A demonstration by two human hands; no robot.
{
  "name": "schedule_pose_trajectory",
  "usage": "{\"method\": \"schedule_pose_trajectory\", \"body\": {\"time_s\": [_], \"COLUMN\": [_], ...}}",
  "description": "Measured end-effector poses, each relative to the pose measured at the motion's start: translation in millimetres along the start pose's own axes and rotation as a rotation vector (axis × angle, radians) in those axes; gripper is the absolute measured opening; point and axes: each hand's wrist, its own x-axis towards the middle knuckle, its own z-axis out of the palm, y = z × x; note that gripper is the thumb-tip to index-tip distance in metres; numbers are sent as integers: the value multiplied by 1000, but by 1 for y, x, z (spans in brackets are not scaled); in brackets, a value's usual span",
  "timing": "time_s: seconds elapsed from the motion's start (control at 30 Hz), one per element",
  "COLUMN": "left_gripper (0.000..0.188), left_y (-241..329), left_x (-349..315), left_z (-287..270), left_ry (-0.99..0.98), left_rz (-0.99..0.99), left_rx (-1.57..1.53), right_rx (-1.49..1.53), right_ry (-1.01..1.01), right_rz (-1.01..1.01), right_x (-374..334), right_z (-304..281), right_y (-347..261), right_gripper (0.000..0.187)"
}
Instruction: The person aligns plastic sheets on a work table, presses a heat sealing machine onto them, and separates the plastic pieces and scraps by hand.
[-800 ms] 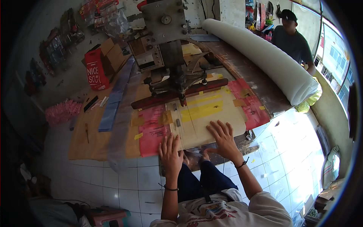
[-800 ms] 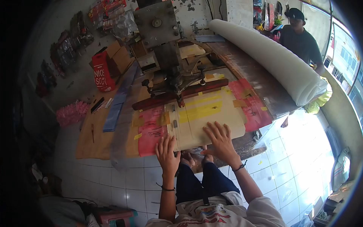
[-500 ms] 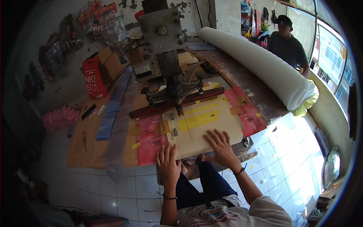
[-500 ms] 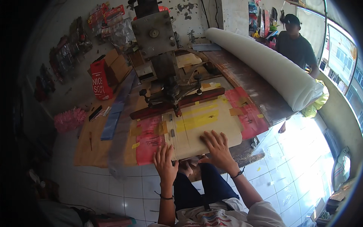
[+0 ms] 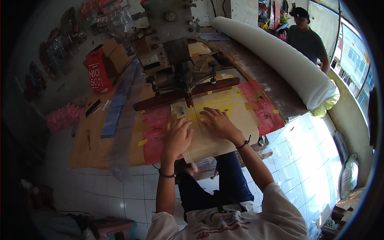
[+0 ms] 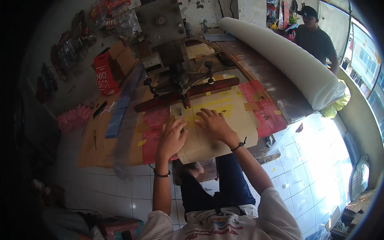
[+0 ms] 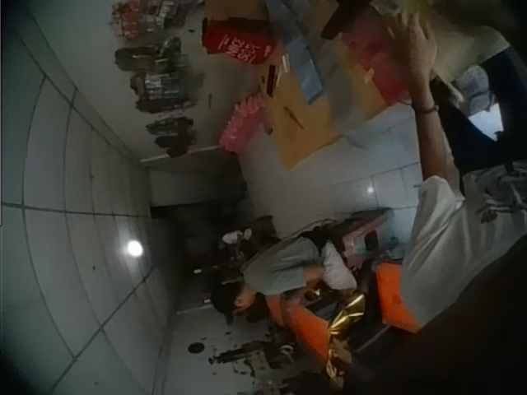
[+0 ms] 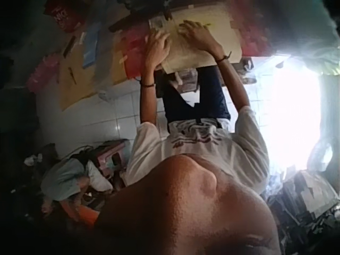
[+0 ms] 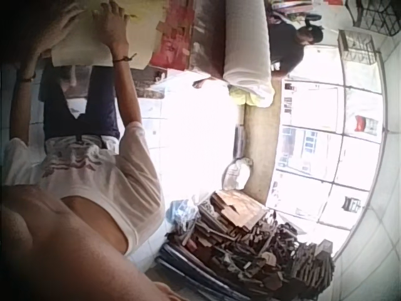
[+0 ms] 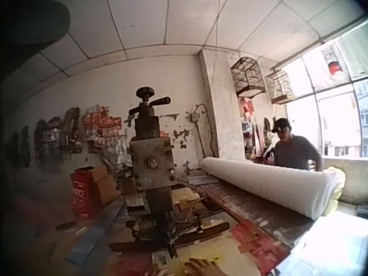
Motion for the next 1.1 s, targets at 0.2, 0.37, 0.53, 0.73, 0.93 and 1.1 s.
{"method": "schedule_pose_trajectory", "body": {"time_s": [0.2,0.37,0.53,0.73,0.93,1.1], "left_gripper": [45,47,47,43,34,40], "left_y": [-10,-10,-13,-8,-6,-6], "left_x": [14,14,14,10,12,13], "left_z": [42,39,41,31,31,29], "left_ry": [136,131,217,171,181,159], "left_rz": [77,96,105,136,205,205], "left_rx": [0,-37,-125,-46,-115,-120], "right_rx": [-185,-178,-283,-54,-154,-165], "right_ry": [-59,-28,6,-185,61,-175], "right_rz": [-113,-105,-100,-95,-65,12], "right_x": [8,5,-28,-32,30,44], "right_z": [22,14,12,-30,-6,-11], "right_y": [-1,0,-10,-20,31,34], "right_gripper": [49,49,48,31,34,38]}}
